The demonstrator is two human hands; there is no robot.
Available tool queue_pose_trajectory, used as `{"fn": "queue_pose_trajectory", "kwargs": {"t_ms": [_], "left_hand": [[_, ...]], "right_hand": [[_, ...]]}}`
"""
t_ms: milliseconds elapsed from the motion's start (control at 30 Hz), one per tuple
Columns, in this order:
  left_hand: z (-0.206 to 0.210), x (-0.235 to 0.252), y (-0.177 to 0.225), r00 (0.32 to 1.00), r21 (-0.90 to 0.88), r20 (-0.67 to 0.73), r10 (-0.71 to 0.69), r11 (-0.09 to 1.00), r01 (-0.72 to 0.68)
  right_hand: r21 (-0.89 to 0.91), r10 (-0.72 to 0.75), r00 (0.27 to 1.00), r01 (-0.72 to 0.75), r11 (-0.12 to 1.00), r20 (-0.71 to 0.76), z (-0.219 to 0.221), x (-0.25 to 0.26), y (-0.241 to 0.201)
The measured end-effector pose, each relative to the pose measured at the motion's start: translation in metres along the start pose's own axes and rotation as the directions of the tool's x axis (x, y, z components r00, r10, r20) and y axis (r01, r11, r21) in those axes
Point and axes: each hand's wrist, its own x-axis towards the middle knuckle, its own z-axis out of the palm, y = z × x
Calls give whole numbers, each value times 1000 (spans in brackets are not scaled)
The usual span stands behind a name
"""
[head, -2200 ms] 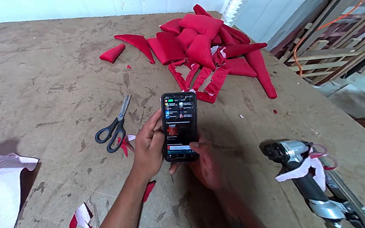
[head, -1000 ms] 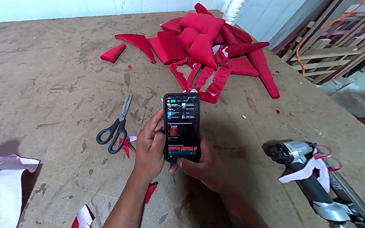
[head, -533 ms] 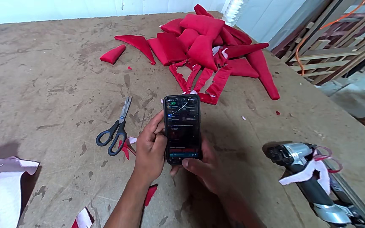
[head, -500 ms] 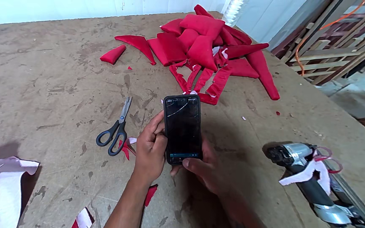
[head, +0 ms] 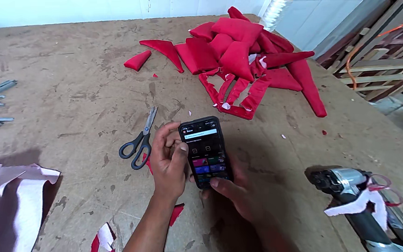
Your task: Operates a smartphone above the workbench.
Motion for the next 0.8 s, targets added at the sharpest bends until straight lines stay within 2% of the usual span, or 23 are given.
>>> {"fn": "queue_pose_trajectory", "kwargs": {"t_ms": [400,533,800], "left_hand": [[4,2,1,994,22,-106,-23,999,25],[2,1,0,1000,-73,-3,-27,997,27],[4,-1,0,973,-48,203,-114,991,126]], "right_hand": [[-128,31,1000,-31,991,-1,3,0,-2],[-21,19,1000,-19,1000,-1,0,0,-2],[155,-63,997,68,986,-41,-5,1,0]]}}
